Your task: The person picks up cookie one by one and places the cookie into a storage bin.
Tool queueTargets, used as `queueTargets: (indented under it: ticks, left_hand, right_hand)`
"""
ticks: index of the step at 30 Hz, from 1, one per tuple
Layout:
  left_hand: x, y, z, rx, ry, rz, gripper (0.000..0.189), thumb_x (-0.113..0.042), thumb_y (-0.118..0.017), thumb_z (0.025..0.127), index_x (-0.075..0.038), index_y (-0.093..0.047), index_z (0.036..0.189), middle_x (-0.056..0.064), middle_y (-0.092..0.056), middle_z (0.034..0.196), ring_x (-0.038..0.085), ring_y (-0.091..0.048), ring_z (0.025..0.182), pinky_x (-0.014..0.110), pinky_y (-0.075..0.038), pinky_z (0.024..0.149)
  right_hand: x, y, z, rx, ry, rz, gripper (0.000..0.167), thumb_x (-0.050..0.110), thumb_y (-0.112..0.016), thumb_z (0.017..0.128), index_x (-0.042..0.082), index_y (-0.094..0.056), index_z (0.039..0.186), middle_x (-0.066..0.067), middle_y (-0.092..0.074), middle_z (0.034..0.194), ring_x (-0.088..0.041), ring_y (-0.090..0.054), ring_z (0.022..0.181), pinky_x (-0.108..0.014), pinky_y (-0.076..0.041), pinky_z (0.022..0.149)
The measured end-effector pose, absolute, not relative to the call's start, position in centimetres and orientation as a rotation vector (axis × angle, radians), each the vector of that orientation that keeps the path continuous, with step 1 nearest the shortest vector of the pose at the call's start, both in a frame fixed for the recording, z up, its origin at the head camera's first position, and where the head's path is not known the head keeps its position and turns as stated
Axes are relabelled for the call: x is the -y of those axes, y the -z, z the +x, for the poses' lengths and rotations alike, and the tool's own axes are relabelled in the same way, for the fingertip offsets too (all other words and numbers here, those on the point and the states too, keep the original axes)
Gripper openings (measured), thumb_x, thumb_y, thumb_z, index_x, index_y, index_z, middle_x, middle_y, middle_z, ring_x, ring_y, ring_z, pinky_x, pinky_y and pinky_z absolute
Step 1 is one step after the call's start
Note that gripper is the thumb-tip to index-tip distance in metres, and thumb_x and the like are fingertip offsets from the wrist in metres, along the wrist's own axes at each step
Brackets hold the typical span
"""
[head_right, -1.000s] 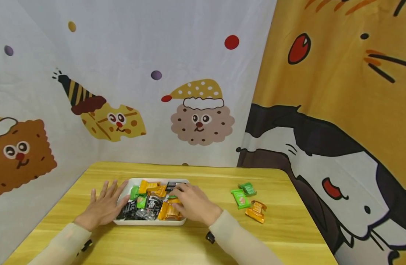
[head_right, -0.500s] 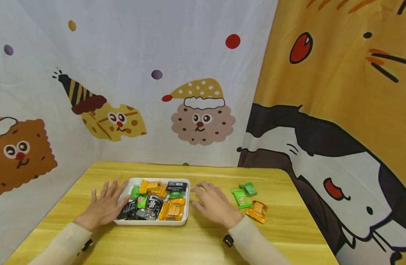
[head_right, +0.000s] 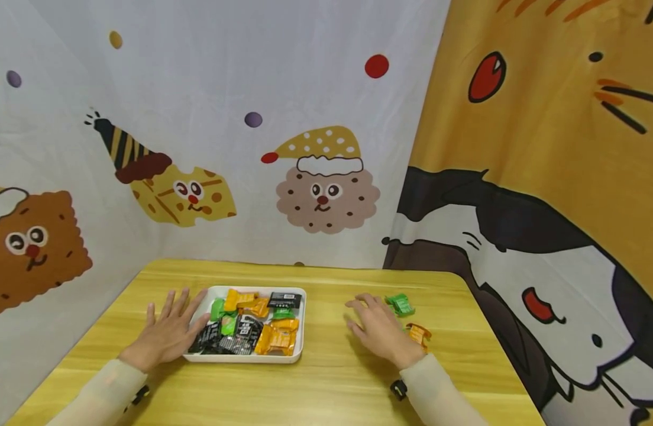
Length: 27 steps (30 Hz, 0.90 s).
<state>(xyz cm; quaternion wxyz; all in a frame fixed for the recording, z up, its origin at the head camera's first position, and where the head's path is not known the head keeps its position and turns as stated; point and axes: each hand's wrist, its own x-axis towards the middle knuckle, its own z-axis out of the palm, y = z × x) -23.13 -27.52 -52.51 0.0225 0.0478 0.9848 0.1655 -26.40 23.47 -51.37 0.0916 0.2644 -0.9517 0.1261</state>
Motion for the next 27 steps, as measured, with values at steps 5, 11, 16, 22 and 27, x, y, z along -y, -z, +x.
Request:
queueTargets:
  ticks: [5, 11, 16, 22, 27]
  left_hand:
    - [27.4, 52.5, -23.1, -3.059, -0.523, 0.152, 0.077, -0.061, -0.038, 0.125, -0.021, -0.021, 0.188, 0.036, -0.007, 0.192, 0.069, 0.0, 0.176, 0.095, 0.009, 0.132]
    - [27.5, 52.6, -23.2, -3.06, -0.524, 0.151, 0.077, -0.06, -0.038, 0.125, -0.02, -0.023, 0.188, 0.036, -0.007, 0.192, 0.069, 0.0, 0.176, 0.096, 0.009, 0.132]
    - [27.5, 52.6, -23.2, -3.062, -0.499, 0.146, 0.077, -0.062, -0.037, 0.125, -0.022, -0.021, 0.188, 0.036, -0.007, 0.192, 0.069, -0.001, 0.176, 0.095, 0.008, 0.132]
    - [27.5, 52.6, -23.2, -3.06, -0.484, 0.147, 0.077, -0.062, -0.036, 0.125, -0.022, -0.021, 0.189, 0.036, -0.008, 0.192, 0.069, -0.001, 0.176, 0.095, 0.007, 0.133]
    - [27.4, 52.6, -23.2, -3.07, -0.485, 0.151, 0.077, -0.061, -0.037, 0.125, -0.02, -0.022, 0.188, 0.037, -0.009, 0.191, 0.07, -0.002, 0.175, 0.096, 0.005, 0.132]
  right_hand:
    - [-25.6, 51.7, -26.4, 2.86, -0.323, 0.728, 0.053, 0.027, -0.087, 0.109, 0.011, -0.072, 0.156, -0.024, -0.068, 0.159, -0.049, -0.07, 0.142, -0.07, -0.063, 0.112]
    - [-27.4, 51.8, -26.3, 2.915, -0.304, 0.66, 0.054, 0.025, -0.087, 0.108, 0.01, -0.071, 0.157, -0.027, -0.067, 0.16, -0.054, -0.068, 0.144, -0.074, -0.063, 0.111]
    - [-28.3, 52.2, -26.3, 2.916, -0.247, 0.635, 0.054, 0.021, -0.089, 0.106, 0.01, -0.071, 0.155, -0.025, -0.071, 0.156, -0.052, -0.069, 0.143, -0.08, -0.062, 0.109]
    - [-28.6, 52.4, -26.1, 2.915, -0.212, 0.617, 0.057, 0.02, -0.091, 0.104, 0.011, -0.071, 0.156, -0.025, -0.072, 0.155, -0.054, -0.07, 0.143, -0.081, -0.06, 0.11]
    - [-28.6, 52.3, -26.2, 2.914, -0.236, 0.652, 0.053, 0.016, -0.091, 0.103, 0.009, -0.073, 0.152, -0.026, -0.073, 0.155, -0.054, -0.069, 0.144, -0.077, -0.061, 0.113]
